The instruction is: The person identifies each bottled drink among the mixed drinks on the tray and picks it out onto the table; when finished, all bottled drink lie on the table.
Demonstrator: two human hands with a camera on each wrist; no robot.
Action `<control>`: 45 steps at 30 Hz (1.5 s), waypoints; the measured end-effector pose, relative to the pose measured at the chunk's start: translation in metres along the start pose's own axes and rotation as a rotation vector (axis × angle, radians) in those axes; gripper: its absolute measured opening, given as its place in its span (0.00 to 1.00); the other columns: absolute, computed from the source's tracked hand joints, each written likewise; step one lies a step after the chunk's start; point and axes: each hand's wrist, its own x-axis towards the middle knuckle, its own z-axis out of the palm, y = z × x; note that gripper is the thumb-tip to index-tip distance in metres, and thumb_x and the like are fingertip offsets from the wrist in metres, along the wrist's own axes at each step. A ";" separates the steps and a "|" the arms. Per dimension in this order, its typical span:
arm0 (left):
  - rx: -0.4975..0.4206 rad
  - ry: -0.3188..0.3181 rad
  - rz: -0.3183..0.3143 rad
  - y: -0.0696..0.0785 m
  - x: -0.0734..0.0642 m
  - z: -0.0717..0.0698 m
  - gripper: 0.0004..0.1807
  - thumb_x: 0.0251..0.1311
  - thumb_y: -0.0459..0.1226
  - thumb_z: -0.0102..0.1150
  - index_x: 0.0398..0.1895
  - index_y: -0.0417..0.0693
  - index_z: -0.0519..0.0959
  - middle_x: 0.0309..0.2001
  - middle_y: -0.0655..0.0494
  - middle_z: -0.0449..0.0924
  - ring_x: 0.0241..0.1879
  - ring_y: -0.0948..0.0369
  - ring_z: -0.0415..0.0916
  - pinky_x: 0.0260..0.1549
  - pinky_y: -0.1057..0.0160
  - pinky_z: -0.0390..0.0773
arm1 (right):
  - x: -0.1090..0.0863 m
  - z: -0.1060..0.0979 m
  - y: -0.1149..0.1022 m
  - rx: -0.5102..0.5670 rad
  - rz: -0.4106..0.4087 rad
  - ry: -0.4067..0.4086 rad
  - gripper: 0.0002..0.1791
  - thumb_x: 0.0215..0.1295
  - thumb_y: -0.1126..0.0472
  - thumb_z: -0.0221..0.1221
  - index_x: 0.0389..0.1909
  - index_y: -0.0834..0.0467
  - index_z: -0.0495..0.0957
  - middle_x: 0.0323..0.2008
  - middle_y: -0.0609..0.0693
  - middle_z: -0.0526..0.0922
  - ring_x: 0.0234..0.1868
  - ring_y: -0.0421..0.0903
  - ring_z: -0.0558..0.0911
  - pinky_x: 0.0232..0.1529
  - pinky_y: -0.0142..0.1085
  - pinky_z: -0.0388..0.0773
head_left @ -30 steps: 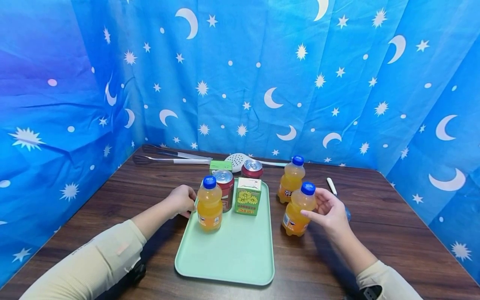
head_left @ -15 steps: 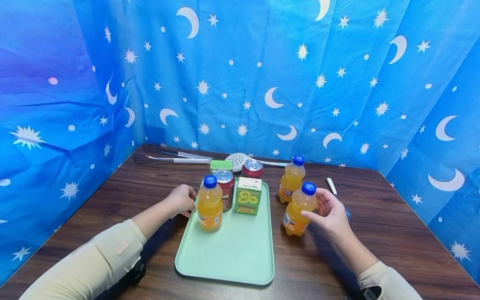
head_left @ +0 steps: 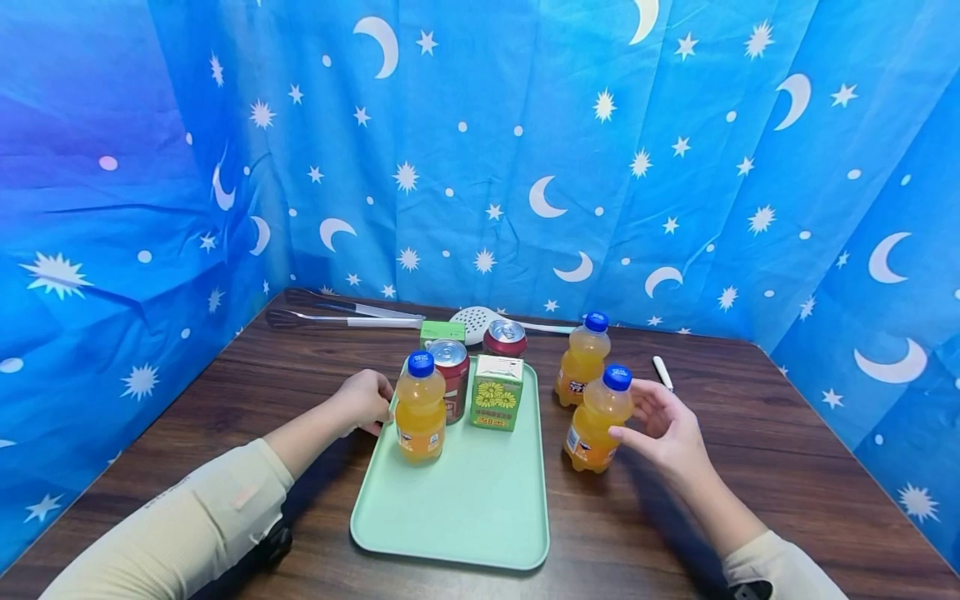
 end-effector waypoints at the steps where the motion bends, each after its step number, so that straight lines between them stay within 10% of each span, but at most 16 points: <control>1: -0.002 0.000 0.001 0.000 0.000 0.000 0.11 0.48 0.18 0.59 0.35 0.32 0.74 0.32 0.43 0.73 0.28 0.54 0.78 0.22 0.60 0.83 | -0.001 -0.001 0.000 0.002 -0.004 0.006 0.30 0.47 0.82 0.63 0.55 0.72 0.67 0.52 0.52 0.76 0.54 0.43 0.75 0.54 0.28 0.72; 24: 0.019 0.006 0.010 0.000 0.000 0.001 0.11 0.47 0.19 0.60 0.35 0.32 0.73 0.32 0.43 0.72 0.28 0.54 0.77 0.21 0.60 0.83 | -0.028 -0.021 -0.018 0.065 -0.071 -0.029 0.31 0.44 0.88 0.59 0.54 0.78 0.65 0.48 0.76 0.72 0.51 0.53 0.78 0.52 0.37 0.76; 45: 0.026 0.015 -0.011 0.001 -0.002 0.001 0.11 0.47 0.19 0.60 0.35 0.33 0.74 0.32 0.43 0.73 0.28 0.54 0.77 0.21 0.60 0.83 | -0.043 -0.001 -0.032 0.172 -0.182 -0.123 0.34 0.42 0.93 0.55 0.55 0.81 0.61 0.50 0.74 0.72 0.54 0.55 0.75 0.54 0.36 0.74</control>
